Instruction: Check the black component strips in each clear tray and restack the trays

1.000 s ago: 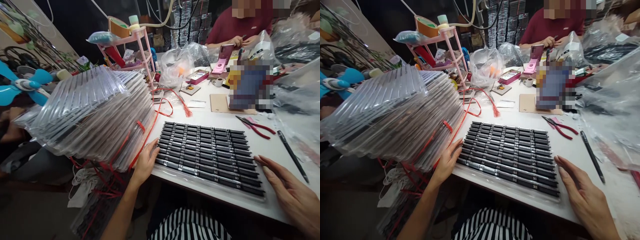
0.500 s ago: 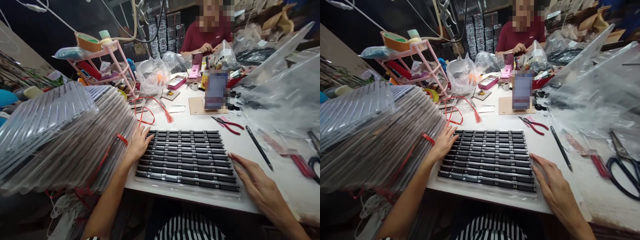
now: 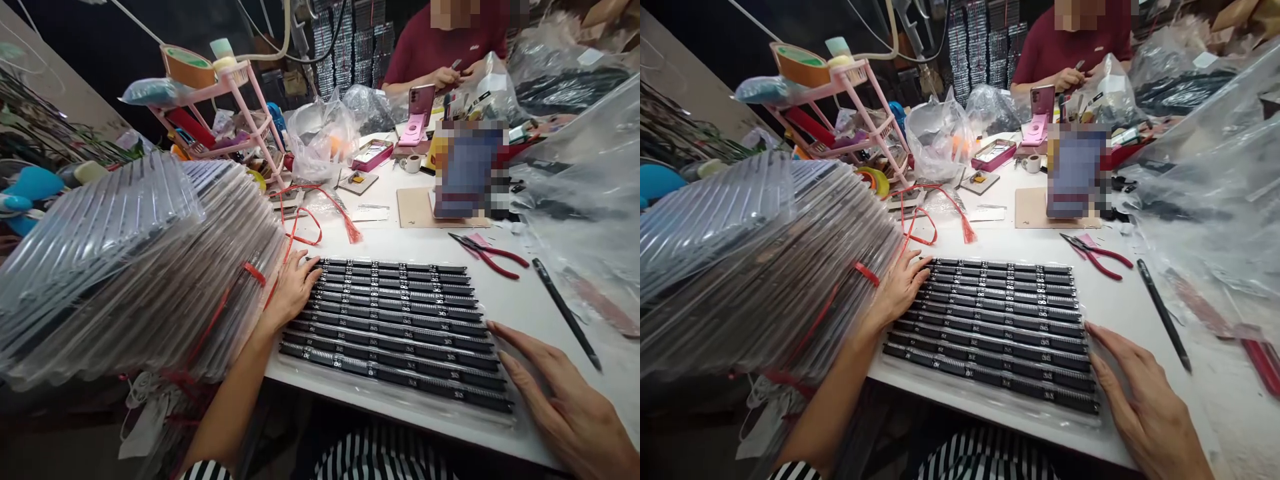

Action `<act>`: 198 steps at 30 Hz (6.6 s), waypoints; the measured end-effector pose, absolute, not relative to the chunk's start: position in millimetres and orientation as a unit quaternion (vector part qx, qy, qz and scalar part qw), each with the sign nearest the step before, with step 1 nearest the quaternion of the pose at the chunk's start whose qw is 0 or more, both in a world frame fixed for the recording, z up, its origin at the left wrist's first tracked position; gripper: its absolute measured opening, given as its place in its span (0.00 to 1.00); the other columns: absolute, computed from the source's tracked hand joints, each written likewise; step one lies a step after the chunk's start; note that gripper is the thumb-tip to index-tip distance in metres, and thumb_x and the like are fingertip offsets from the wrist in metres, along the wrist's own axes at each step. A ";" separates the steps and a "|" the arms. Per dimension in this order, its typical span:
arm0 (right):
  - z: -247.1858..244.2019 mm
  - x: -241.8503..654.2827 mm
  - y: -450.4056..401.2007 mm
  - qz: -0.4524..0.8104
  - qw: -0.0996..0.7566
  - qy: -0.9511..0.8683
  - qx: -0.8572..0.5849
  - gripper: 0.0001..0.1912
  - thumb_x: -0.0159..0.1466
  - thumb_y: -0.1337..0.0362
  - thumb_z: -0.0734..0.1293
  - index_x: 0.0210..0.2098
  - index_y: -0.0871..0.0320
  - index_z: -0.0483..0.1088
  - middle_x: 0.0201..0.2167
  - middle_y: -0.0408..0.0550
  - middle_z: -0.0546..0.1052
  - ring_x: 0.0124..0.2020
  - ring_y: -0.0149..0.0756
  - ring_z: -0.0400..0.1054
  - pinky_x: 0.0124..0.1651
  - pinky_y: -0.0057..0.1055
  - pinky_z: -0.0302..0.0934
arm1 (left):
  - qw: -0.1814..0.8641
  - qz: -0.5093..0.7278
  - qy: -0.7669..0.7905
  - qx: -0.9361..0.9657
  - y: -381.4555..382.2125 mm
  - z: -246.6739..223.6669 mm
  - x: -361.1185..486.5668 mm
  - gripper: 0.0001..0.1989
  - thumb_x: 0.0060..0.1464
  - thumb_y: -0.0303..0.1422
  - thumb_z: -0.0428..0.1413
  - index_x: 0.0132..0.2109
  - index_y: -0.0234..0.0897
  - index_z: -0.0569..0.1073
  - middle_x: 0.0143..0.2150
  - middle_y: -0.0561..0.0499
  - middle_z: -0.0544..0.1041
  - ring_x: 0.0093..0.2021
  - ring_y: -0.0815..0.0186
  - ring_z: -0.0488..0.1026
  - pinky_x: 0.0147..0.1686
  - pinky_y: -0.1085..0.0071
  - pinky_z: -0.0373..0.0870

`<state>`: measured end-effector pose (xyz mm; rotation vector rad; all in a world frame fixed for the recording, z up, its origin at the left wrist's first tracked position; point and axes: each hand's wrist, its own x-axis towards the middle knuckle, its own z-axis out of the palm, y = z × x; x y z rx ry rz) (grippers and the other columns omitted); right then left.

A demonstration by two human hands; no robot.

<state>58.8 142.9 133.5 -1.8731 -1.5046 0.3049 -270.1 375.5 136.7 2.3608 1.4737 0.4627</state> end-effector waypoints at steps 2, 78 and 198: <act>135.0 57.5 143.8 0.115 0.351 -0.582 -0.724 0.23 0.67 0.49 0.57 0.58 0.48 0.64 0.54 0.44 0.69 0.53 0.46 0.64 0.61 0.48 0.56 | 0.177 0.185 0.515 0.818 374.7 135.8 -271.8 0.28 0.63 0.47 0.40 0.63 0.36 0.63 0.66 0.40 0.58 0.66 0.57 0.53 0.64 0.56 0.50; 147.1 51.5 125.0 -0.079 0.338 -0.676 -0.650 0.38 0.64 0.46 0.63 0.67 0.57 0.50 0.55 0.58 0.67 0.54 0.50 0.62 0.53 0.44 0.55 | 0.318 0.391 0.596 0.625 248.8 126.2 -318.1 0.41 0.41 0.46 0.66 0.62 0.43 0.65 0.60 0.46 0.69 0.62 0.50 0.62 0.61 0.55 0.61; 134.7 52.4 125.0 -0.098 0.306 -0.688 -0.651 0.35 0.67 0.50 0.61 0.68 0.58 0.48 0.50 0.57 0.71 0.43 0.51 0.68 0.46 0.45 0.58 | 0.222 0.445 0.491 0.716 260.7 141.5 -304.9 0.35 0.49 0.42 0.62 0.62 0.43 0.59 0.61 0.41 0.66 0.59 0.56 0.66 0.60 0.59 0.61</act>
